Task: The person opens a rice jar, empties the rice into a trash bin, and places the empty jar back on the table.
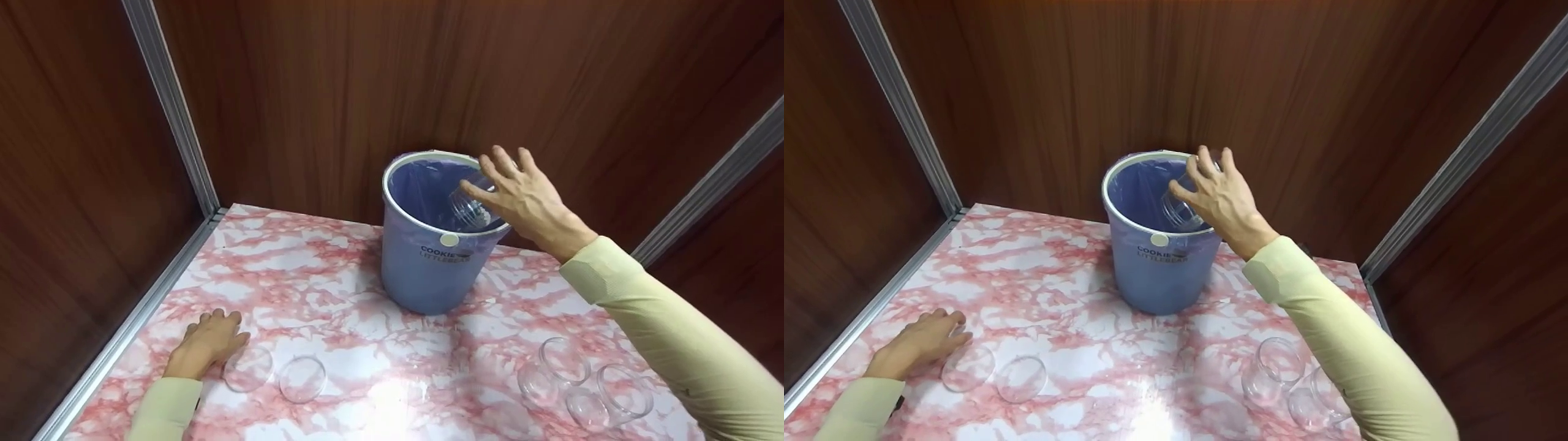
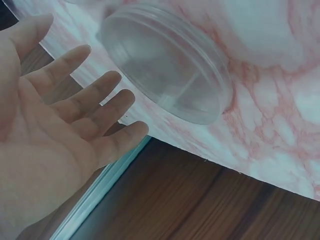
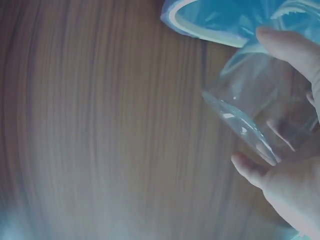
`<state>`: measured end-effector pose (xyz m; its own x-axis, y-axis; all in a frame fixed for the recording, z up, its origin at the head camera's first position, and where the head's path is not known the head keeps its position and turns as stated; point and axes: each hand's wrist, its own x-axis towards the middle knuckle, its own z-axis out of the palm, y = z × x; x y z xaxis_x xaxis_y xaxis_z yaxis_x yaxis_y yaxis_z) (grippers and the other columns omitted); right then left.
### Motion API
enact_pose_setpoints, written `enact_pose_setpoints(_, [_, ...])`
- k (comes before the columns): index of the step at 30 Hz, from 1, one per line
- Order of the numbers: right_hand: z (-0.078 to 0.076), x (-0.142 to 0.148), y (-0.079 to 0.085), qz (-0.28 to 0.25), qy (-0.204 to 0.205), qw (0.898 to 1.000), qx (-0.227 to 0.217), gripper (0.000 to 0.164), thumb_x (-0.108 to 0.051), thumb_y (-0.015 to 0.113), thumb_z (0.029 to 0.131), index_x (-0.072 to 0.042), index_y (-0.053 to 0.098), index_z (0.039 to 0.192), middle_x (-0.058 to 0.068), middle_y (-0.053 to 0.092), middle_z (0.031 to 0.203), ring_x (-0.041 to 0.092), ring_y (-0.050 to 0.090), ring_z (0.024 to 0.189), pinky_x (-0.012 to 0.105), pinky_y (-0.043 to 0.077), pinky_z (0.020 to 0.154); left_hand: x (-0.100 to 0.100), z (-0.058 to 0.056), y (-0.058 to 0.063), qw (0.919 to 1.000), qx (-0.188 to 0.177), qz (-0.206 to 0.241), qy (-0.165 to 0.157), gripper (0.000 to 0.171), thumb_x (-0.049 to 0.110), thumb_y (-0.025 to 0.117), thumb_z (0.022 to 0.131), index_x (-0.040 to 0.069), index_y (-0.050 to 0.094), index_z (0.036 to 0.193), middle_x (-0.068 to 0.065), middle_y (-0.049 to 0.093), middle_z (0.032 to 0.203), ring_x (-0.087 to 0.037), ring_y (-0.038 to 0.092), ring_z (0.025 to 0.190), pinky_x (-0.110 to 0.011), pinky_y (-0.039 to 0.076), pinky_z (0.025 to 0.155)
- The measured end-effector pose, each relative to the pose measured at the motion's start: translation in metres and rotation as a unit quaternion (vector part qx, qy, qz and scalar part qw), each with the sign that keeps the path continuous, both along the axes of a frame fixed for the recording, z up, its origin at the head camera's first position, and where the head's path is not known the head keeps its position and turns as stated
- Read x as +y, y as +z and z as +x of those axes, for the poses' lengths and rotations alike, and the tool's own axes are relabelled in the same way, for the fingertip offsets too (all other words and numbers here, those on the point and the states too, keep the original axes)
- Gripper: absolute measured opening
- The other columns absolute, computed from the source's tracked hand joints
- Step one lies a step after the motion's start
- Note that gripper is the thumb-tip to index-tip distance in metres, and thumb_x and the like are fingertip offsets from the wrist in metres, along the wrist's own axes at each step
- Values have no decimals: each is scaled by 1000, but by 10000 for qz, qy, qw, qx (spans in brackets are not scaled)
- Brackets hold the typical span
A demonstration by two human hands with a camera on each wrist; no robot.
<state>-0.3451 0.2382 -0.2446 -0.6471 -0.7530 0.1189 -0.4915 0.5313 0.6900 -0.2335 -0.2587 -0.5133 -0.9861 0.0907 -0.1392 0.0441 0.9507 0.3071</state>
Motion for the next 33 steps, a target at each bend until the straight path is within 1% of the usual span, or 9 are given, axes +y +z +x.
enact_pose_setpoints(3, [0,-5,1,577,46,9980,263,93,-9,80,64,-31,33,141,23,32,142,44,23,132,61,25,100,0,-1,1,9999,-65,-74,-68,43,33,56,89,0,55,117,-26,50,105,-47,46,97,-62,36,74])
enact_pose_setpoints(6, [0,-10,2,1031,192,9930,546,93,-14,81,65,-33,32,141,23,32,141,43,21,133,60,25,99,0,-1,0,9997,-157,-151,-63,45,33,56,89,-1,54,119,-27,49,106,-49,45,98,-63,36,75])
enact_pose_setpoints(10, [0,-16,2,1370,401,9866,786,93,-18,83,65,-35,31,141,22,31,142,43,20,134,61,25,100,0,-3,-3,9997,-113,-196,-41,46,33,57,88,-2,54,117,-28,49,105,-48,47,95,-62,38,74])
enact_pose_setpoints(12, [-1,-17,0,1502,510,9835,873,91,-17,81,67,-36,31,141,21,32,142,44,21,133,61,26,99,1,-3,-4,9998,-61,-201,-43,45,33,58,87,-2,54,116,-28,49,103,-47,47,93,-62,38,72])
enact_pose_setpoints(16, [-3,-18,-5,1585,806,9784,1058,79,-11,75,74,-36,35,138,21,35,140,44,27,130,60,29,97,2,-4,-6,9997,-74,-226,-24,44,32,59,86,-2,55,114,-28,50,103,-47,49,91,-61,39,71])
enact_pose_setpoints(19, [-4,-19,-9,1514,921,9767,1207,74,-9,71,76,-36,39,136,21,38,138,44,30,128,61,28,96,3,-3,-7,9997,-87,-219,1,43,32,59,86,-1,55,112,-28,49,102,-46,50,89,-61,40,69])
enact_pose_setpoints(24, [-6,-21,-14,1543,1136,9725,1325,68,-12,69,77,-34,40,135,20,40,136,43,32,126,62,27,97,4,-3,-8,9997,-42,-214,75,43,32,60,86,-1,54,111,-27,49,101,-44,50,87,-60,40,68])
enact_pose_setpoints(30, [-5,-18,-10,1496,986,9734,1430,80,-12,75,71,-34,36,138,20,38,139,44,27,130,63,26,98,5,-3,-11,9998,15,-206,41,44,32,60,86,-2,54,114,-28,49,101,-45,50,87,-60,40,69])
enact_pose_setpoints(33, [-5,-16,-6,1534,992,9733,1387,79,-11,74,72,-33,35,138,21,36,139,45,26,129,63,26,97,5,-3,-10,9997,50,-232,47,44,32,60,86,-1,54,114,-27,49,101,-44,50,87,-60,40,69])
